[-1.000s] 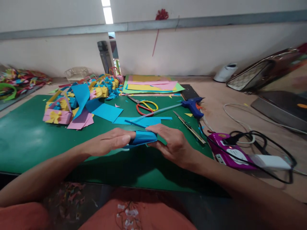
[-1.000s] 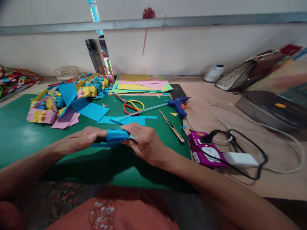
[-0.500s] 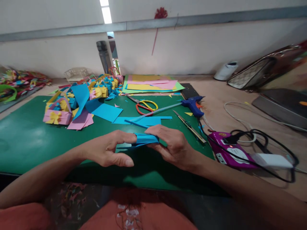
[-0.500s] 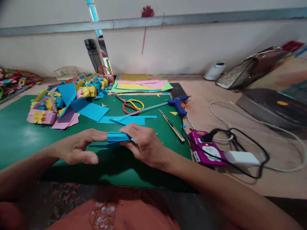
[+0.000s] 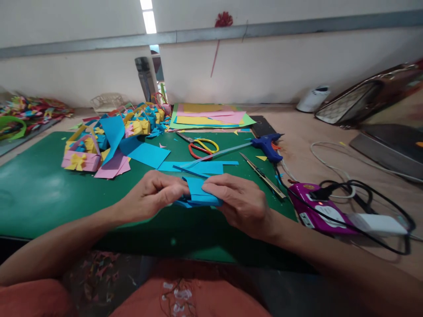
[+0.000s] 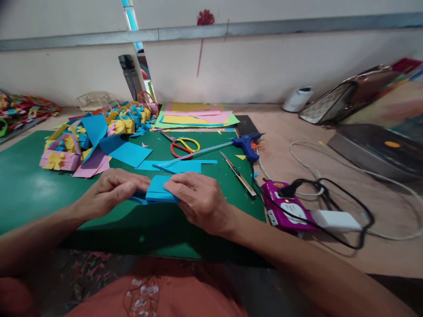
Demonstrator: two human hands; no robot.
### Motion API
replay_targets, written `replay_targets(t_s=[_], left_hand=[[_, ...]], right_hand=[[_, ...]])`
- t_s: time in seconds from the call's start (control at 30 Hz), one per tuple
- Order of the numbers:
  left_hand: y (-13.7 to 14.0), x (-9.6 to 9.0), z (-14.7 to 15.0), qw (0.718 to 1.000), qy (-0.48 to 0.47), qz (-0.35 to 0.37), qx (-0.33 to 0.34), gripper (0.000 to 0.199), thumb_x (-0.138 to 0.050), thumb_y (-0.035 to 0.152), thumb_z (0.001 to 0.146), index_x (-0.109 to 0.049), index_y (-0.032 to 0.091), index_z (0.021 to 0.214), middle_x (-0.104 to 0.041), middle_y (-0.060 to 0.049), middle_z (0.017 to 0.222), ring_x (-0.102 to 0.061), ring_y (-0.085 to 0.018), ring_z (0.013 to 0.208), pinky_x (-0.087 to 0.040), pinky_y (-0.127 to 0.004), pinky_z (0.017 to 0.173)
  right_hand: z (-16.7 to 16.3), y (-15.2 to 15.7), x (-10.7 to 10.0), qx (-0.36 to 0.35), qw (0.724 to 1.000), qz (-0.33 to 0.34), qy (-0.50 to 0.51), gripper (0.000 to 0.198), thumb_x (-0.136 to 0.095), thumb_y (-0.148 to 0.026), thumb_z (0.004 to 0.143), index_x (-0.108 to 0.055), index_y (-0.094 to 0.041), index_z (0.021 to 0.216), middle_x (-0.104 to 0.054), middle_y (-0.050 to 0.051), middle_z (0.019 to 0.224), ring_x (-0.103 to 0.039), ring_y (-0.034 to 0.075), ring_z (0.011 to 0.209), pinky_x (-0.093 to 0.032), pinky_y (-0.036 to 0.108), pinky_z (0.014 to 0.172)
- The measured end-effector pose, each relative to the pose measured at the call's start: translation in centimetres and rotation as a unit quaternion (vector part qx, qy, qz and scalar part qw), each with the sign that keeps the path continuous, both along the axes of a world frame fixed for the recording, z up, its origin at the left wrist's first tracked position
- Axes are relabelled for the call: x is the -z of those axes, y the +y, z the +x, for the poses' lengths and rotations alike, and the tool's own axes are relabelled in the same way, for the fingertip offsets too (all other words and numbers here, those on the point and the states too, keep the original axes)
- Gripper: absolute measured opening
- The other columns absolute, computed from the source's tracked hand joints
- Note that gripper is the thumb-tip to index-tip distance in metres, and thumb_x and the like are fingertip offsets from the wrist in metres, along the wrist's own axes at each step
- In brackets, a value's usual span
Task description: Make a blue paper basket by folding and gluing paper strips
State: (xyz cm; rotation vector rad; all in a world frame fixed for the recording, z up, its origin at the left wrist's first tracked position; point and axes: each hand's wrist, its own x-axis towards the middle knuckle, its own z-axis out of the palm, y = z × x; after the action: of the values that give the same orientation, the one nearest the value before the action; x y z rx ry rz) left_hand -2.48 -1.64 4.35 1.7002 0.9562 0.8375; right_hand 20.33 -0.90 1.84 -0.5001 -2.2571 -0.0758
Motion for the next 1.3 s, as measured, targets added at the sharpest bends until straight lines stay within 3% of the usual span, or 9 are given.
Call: replay_targets(t_s=[0.13, 0.23, 0.33, 0.43, 0.63, 0.83, 0.97, 1.13, 1.3], left_hand=[[0.2, 0.0, 0.3, 0.999, 0.037, 0.003, 0.016, 0.038, -0.054, 0.045, 0.082, -0.061, 0.015, 0.060, -0.047, 0.000, 0.052, -0.043, -0.012, 0.054, -0.033, -0.022, 0.049], [0.6, 0.4, 0.6, 0.998, 0.035, -0.052, 0.028, 0.039, -0.056, 0.043, 0.082, -0.054, 0.013, 0.056, -0.043, 0.002, 0.053, -0.037, -0.009, 0.052, -0.030, -0.021, 0.049], [1.1, 1.2, 0.8, 0.987, -0.060, -0.148, 0.009, 0.033, -0.059, 0.042, 0.080, -0.057, 0.012, 0.065, -0.051, 0.000, 0.063, -0.046, -0.010, 0.061, -0.037, -0.021, 0.057], [1.7, 1.6, 0.9, 0.957, -0.168, -0.234, -0.018, 0.027, -0.066, 0.038, 0.076, -0.061, 0.012, 0.079, -0.057, -0.002, 0.072, -0.052, -0.010, 0.066, -0.040, -0.020, 0.057], [2.1, 1.4, 0.9, 0.937, -0.219, -0.261, -0.077, 0.033, -0.077, 0.028, 0.065, -0.063, 0.012, 0.090, -0.059, -0.002, 0.072, -0.054, -0.008, 0.060, -0.041, -0.018, 0.051], [1.9, 1.6, 1.0, 0.961, -0.150, -0.219, -0.075, 0.026, -0.078, 0.027, 0.060, -0.062, 0.012, 0.073, -0.055, 0.001, 0.065, -0.047, -0.006, 0.054, -0.039, -0.017, 0.048], [1.3, 1.3, 0.8, 0.990, -0.084, -0.091, -0.070, 0.022, -0.070, 0.031, 0.070, -0.058, 0.013, 0.068, -0.052, 0.002, 0.062, -0.043, -0.007, 0.055, -0.037, -0.019, 0.052], [0.4, 0.7, 0.8, 0.995, -0.009, 0.065, -0.082, 0.020, -0.058, 0.028, 0.079, -0.054, 0.013, 0.066, -0.044, 0.003, 0.060, -0.036, -0.008, 0.057, -0.031, -0.021, 0.053], [0.2, 1.1, 1.0, 0.992, 0.019, 0.106, -0.061, 0.020, -0.054, 0.027, 0.082, -0.054, 0.013, 0.068, -0.039, 0.003, 0.059, -0.032, -0.008, 0.056, -0.028, -0.020, 0.051]], right_hand=[[0.3, 0.3, -0.3, -0.004, 0.997, 0.074, -0.030, 0.023, -0.044, -0.008, 0.083, -0.057, -0.015, 0.102, -0.066, 0.012, 0.094, -0.063, 0.018, 0.090, -0.053, 0.032, 0.074], [0.3, 0.3, -0.5, -0.010, 0.990, 0.131, -0.058, 0.021, -0.042, -0.012, 0.086, -0.059, -0.014, 0.098, -0.067, 0.013, 0.092, -0.063, 0.020, 0.089, -0.053, 0.034, 0.074], [0.1, 0.0, -0.6, -0.031, 0.979, 0.181, -0.091, 0.024, -0.040, -0.016, 0.088, -0.062, -0.013, 0.096, -0.069, 0.012, 0.091, -0.064, 0.022, 0.090, -0.053, 0.036, 0.075], [-0.2, -0.6, -0.5, -0.065, 0.967, 0.216, -0.121, 0.025, -0.041, -0.018, 0.087, -0.065, -0.013, 0.095, -0.070, 0.011, 0.093, -0.064, 0.023, 0.092, -0.053, 0.037, 0.079], [-0.6, -1.4, 0.3, -0.097, 0.960, 0.217, -0.147, 0.028, -0.039, -0.017, 0.088, -0.066, -0.014, 0.094, -0.070, 0.011, 0.097, -0.064, 0.021, 0.097, -0.052, 0.036, 0.083], [-0.8, -1.4, 0.6, -0.106, 0.958, 0.211, -0.166, 0.025, -0.043, -0.016, 0.087, -0.066, -0.013, 0.094, -0.069, 0.011, 0.099, -0.063, 0.022, 0.099, -0.051, 0.037, 0.082], [-0.8, -1.3, 0.7, -0.091, 0.965, 0.181, -0.167, 0.029, -0.038, -0.015, 0.089, -0.064, -0.013, 0.101, -0.067, 0.012, 0.106, -0.060, 0.022, 0.105, -0.050, 0.039, 0.086], [-0.5, -0.5, 0.7, -0.060, 0.977, 0.158, -0.129, 0.022, -0.043, -0.013, 0.087, -0.063, -0.012, 0.097, -0.069, 0.012, 0.099, -0.063, 0.021, 0.095, -0.052, 0.037, 0.082], [-0.4, 0.0, 1.1, -0.030, 0.985, 0.133, -0.101, 0.020, -0.044, -0.014, 0.087, -0.063, -0.015, 0.094, -0.069, 0.010, 0.093, -0.063, 0.020, 0.095, -0.053, 0.035, 0.078]])
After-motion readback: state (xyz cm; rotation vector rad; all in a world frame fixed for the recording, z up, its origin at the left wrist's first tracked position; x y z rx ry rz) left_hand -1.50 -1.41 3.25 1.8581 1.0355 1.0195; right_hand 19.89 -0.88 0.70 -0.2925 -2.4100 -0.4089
